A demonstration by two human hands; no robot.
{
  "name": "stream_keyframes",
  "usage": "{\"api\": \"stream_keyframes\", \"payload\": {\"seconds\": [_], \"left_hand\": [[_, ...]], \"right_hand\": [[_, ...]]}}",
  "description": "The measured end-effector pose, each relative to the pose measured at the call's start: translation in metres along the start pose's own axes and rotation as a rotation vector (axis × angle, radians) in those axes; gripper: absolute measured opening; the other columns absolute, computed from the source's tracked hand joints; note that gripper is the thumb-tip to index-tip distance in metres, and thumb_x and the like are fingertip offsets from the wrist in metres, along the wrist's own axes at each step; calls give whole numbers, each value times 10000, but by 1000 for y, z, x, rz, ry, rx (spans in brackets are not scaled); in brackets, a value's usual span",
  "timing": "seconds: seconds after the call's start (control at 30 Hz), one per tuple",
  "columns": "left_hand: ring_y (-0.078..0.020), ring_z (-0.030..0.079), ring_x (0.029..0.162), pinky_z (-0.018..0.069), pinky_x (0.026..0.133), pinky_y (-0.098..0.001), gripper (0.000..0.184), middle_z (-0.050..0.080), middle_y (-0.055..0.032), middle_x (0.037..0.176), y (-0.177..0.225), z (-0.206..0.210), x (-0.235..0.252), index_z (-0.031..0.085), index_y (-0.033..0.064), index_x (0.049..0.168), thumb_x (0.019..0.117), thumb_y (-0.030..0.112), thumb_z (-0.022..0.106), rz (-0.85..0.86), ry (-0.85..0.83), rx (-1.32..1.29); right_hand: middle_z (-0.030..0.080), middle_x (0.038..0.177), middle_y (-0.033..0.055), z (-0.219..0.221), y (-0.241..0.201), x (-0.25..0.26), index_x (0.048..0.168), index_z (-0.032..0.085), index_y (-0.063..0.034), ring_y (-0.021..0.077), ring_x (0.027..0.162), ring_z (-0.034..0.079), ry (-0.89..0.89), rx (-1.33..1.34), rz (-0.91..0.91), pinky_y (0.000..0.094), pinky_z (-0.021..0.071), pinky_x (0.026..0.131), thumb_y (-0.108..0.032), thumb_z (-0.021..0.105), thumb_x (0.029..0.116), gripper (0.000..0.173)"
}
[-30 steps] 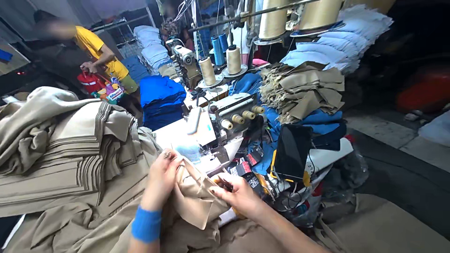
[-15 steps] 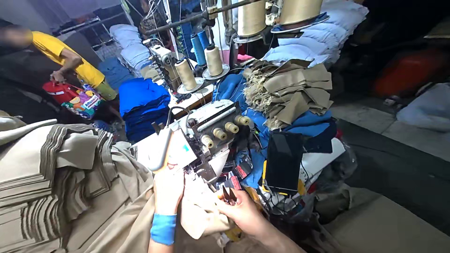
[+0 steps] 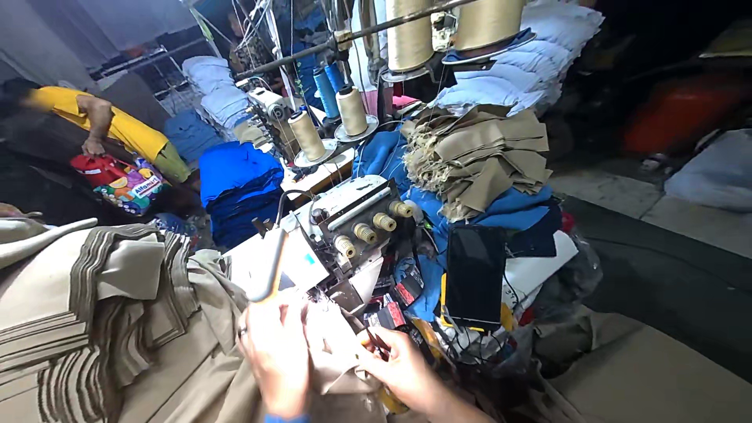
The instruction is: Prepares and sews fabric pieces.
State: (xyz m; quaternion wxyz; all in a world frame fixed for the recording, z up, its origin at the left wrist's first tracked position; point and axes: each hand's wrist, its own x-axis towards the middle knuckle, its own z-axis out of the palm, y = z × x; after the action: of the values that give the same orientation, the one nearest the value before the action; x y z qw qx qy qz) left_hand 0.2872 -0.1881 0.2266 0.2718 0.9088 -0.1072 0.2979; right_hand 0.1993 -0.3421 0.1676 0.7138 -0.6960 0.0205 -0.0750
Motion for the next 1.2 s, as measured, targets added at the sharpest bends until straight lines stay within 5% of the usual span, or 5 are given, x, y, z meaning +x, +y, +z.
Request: {"api": "stream_keyframes", "payload": {"seconds": [0.17,0.37,0.57,0.8,1.2], "left_hand": [[-288,720,933,426,941,-618,182,763,-99,932,26,8,-51,797,113,900,914,265,699,297,126,122],[-108,692,904,570,821,-242,298,729,-71,959,74,6,-52,735,55,902,978,330,651,255,-121,-447],[-214,746,908,589,832,-376,259,776,-109,953,28,-4,-60,785,19,1002,974,213,615,241,82,-77],[-264,696,1130,541,960,-413,306,738,-112,1217,-2,3,-70,789,100,1152,995,244,570,363,9,40],[-237,704,1113,539,942,-433,304,757,-61,1185,-25,4,-45,794,152,1147,1010,268,549,448,-12,-15]], "right_hand": [[613,742,-55,1,8,-11,941,707,-35,-38,615,528,11,65,56,150,454,582,-133,693,896,108],[709,903,-34,6,-16,-16,1082,688,-15,-22,849,661,90,99,109,215,567,815,-150,601,965,199],[593,716,-80,5,-3,-13,980,685,-75,-14,511,485,7,263,167,169,431,478,-90,678,911,71],[605,731,-73,9,-3,-14,949,690,-68,-20,540,504,37,217,112,161,445,510,-81,693,898,52],[605,721,-74,17,-4,10,902,698,-72,-24,581,522,82,139,35,162,449,545,-126,709,896,56]]}}
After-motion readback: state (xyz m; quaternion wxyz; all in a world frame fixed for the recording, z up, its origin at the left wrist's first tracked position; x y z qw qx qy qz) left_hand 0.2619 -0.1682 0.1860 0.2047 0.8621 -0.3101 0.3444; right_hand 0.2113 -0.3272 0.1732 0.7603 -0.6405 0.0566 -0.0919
